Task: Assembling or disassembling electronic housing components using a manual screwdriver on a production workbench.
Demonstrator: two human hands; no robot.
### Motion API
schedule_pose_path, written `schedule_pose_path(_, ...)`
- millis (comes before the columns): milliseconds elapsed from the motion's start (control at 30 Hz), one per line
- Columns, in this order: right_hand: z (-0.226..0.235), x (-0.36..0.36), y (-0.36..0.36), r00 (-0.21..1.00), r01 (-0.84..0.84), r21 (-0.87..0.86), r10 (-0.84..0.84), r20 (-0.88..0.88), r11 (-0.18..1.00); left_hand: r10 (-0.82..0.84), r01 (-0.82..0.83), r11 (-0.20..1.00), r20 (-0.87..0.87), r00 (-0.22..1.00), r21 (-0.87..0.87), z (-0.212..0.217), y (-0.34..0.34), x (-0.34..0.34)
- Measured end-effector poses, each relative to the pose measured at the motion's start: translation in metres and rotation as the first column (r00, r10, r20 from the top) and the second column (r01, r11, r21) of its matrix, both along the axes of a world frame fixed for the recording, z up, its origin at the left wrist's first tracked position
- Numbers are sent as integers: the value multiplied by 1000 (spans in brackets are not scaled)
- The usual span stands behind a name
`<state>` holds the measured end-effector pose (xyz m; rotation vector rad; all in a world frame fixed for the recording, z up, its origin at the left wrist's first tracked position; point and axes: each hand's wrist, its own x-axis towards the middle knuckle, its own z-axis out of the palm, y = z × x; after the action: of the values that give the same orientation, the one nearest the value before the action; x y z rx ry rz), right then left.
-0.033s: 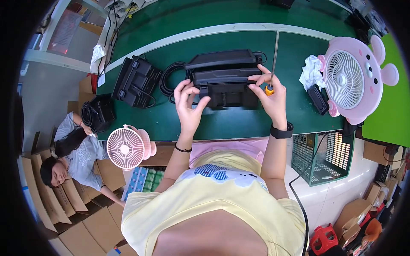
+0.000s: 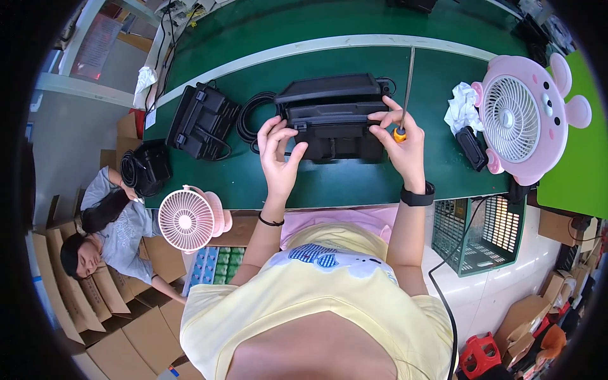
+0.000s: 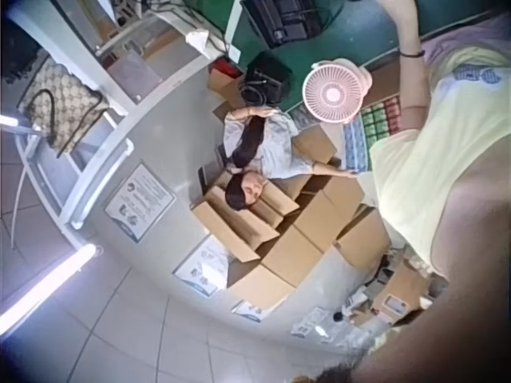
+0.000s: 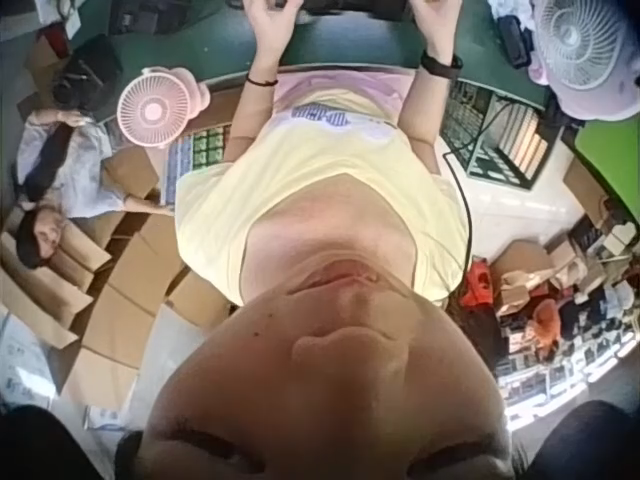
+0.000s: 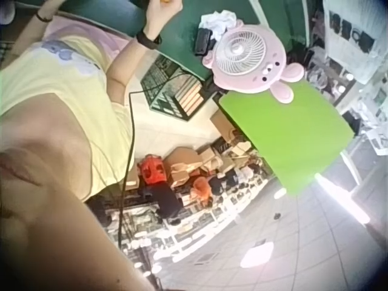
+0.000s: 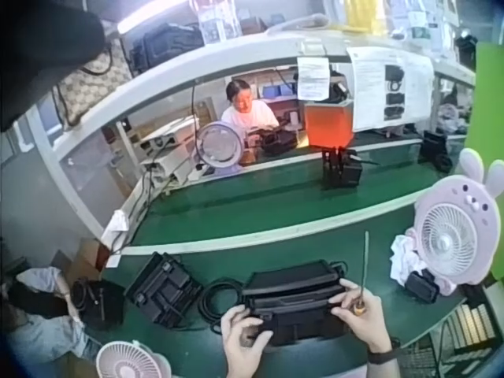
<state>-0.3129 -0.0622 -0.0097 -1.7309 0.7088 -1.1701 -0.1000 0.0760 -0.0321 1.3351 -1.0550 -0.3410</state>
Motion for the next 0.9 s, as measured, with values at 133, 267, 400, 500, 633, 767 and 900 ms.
schedule_pose_path(133, -3, 1, 1, 1000, -4, 15, 4, 12, 1000, 13, -14, 1000, 188, 982, 2, 11, -3, 4)
schedule_pose_path(267, -3, 1, 0, 1000, 6, 8, -6, 5, 1000, 26, -54, 993, 254, 967, 106, 13, -12, 6)
schedule_pose_path(400, 6, 7, 7, 984, 170, 8, -170, 60, 985, -4, 7, 999, 107, 994, -31, 1, -15, 4)
schedule_pose_path(500, 15, 2, 12, 934, 341, -112, -350, -73, 933, -64, 61, 996, -46, 997, -58, -1, -17, 5)
schedule_pose_path(633, 22, 1, 27, 852, 378, -241, -437, -287, 894, -109, 102, 994, -280, 954, -39, 1, -19, -2)
schedule_pose_path(767, 11, 5, 41, 817, 398, -282, -477, -323, 873, -62, 57, 998, -307, 950, -25, 12, -25, -8)
schedule_pose_path(900, 5, 2, 38, 879, 330, -121, -352, -321, 936, -107, 107, 994, -327, 939, -16, 6, -29, -3)
